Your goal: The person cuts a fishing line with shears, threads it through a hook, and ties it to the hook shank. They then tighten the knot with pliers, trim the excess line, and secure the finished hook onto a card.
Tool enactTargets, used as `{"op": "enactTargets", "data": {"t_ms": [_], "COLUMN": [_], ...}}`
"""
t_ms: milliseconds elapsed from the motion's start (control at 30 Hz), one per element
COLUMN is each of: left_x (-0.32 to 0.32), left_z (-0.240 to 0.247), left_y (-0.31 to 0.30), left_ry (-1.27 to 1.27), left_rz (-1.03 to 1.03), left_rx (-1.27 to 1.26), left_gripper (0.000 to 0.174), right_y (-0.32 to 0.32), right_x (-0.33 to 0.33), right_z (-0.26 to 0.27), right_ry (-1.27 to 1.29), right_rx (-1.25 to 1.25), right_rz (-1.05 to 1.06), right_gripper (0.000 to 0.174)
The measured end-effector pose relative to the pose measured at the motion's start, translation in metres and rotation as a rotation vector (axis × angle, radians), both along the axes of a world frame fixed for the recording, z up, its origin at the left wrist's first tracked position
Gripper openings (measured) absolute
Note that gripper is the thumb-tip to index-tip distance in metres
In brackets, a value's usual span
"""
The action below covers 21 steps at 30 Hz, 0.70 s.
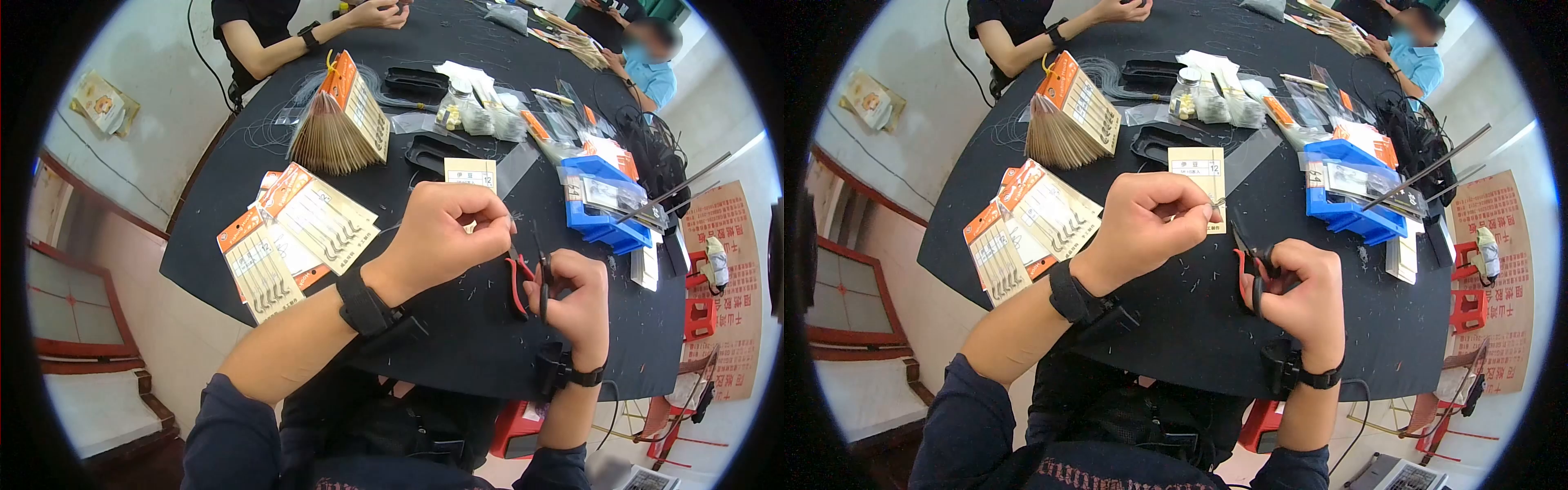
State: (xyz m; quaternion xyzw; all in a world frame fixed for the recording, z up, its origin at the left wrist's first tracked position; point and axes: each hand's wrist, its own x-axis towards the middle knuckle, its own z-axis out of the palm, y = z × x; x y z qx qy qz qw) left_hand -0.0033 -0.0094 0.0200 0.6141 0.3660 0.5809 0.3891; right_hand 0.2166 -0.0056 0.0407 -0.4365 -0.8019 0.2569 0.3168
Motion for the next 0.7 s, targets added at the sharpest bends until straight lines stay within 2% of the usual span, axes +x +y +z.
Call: {"op": "enactTargets", "data": {"t_ms": [267,700], "left_x": [-0.0013,-0.0016], "left_z": [-0.0024,-0.0026], "left_y": [0.0009,0.0007], "left_ry": [0.008,0.014], "left_rz": [0.002,-0.048], "left_rx": [0.059,0.046], "left_gripper": [0.008,0.006], "right_y": [-0.0022,-0.0022], "right_x": [-0.0013,-0.0013], "right_z": [0.0040,0.0050], "right_ry": [-0.124,-0.132], "right_rx": [0.010,-0.001], "right_rz": [0.008,-0.012], "right_gripper": [0.026,0.025]}}
